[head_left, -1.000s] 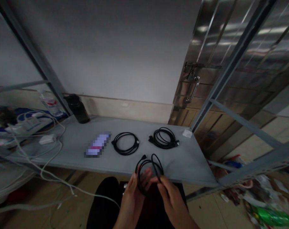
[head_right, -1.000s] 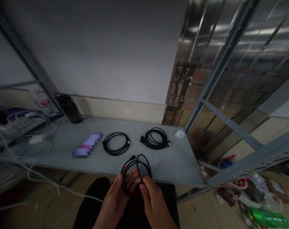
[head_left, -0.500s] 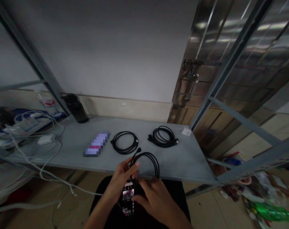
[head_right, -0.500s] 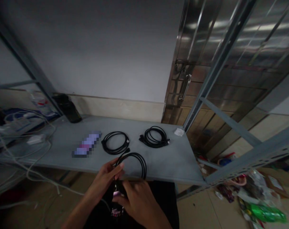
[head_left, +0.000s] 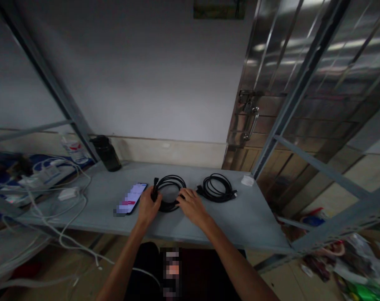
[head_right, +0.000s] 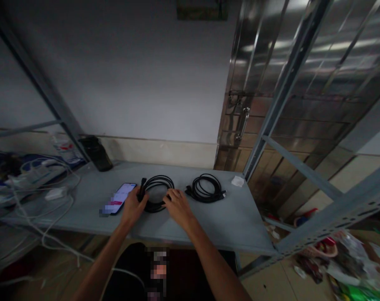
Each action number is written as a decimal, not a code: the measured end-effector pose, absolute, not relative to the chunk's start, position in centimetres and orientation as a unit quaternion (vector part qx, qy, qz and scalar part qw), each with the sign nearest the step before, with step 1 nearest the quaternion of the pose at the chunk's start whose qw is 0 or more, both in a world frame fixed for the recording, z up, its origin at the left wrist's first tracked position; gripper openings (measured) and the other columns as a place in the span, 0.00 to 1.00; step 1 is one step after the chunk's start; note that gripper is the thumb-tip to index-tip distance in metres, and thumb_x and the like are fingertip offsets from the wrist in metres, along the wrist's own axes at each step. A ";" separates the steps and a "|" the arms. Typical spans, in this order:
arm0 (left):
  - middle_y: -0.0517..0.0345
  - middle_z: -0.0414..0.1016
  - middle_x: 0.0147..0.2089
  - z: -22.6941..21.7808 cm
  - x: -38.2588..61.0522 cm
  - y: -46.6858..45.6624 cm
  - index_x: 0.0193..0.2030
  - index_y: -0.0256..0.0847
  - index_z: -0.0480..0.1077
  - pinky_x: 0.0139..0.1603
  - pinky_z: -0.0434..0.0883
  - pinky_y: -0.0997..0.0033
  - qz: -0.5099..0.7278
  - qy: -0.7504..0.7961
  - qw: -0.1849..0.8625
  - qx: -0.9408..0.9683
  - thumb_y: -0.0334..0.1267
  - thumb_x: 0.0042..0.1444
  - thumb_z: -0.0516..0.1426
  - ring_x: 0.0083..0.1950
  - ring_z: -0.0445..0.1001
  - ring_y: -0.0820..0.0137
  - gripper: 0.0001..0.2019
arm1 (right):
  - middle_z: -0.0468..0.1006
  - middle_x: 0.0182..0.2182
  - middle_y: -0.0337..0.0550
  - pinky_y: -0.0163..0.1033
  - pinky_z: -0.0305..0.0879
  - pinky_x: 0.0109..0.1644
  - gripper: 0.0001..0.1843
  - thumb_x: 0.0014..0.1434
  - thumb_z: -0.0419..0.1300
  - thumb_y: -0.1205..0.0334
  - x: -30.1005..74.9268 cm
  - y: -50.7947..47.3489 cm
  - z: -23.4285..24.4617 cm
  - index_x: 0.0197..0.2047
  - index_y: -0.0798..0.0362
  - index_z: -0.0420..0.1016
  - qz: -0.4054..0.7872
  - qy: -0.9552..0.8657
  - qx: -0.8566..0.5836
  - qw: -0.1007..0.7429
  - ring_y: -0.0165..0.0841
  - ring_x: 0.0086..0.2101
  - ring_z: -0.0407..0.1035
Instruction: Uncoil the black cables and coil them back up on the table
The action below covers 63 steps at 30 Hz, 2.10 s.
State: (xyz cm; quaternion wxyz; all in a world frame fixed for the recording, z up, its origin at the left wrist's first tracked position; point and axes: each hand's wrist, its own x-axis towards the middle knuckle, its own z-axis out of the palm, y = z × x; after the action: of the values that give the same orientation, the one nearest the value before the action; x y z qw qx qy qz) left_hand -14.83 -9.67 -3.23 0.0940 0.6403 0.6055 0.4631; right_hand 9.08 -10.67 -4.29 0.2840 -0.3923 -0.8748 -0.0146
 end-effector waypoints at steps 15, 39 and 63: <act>0.44 0.80 0.64 -5.0 -14.3 -11.1 0.63 0.45 0.78 0.75 0.68 0.39 0.392 0.485 0.011 0.782 0.45 0.72 0.58 0.69 0.76 0.49 0.17 | 0.66 0.72 0.62 0.58 0.66 0.79 0.32 0.70 0.68 0.67 8.9 -9.7 -7.3 0.73 0.56 0.65 0.130 -0.805 -0.445 0.371 0.49 0.74 0.62; 0.44 0.81 0.62 -7.2 -14.8 -10.4 0.61 0.47 0.80 0.70 0.70 0.37 0.371 0.510 -0.028 0.776 0.56 0.72 0.61 0.66 0.73 0.44 0.21 | 0.84 0.47 0.52 0.50 0.72 0.64 0.18 0.79 0.59 0.48 24.5 -9.2 -8.5 0.47 0.53 0.82 -0.014 -0.772 -0.553 0.312 0.44 0.52 0.78; 0.44 0.83 0.60 -5.9 -14.9 -11.0 0.60 0.46 0.79 0.69 0.73 0.39 0.437 0.484 -0.013 0.758 0.56 0.72 0.61 0.63 0.77 0.46 0.20 | 0.56 0.22 0.24 0.31 0.52 0.22 0.30 0.74 0.59 0.28 25.4 -13.0 14.9 0.39 0.47 0.63 0.243 -0.464 -0.363 0.770 0.24 0.17 0.52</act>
State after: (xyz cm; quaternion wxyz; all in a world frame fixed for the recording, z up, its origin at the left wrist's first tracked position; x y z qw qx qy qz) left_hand -14.89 -10.96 -5.90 -0.0135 0.7583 0.4836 0.4370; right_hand 25.41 -12.96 14.92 0.7704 -0.3632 -0.4644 0.2426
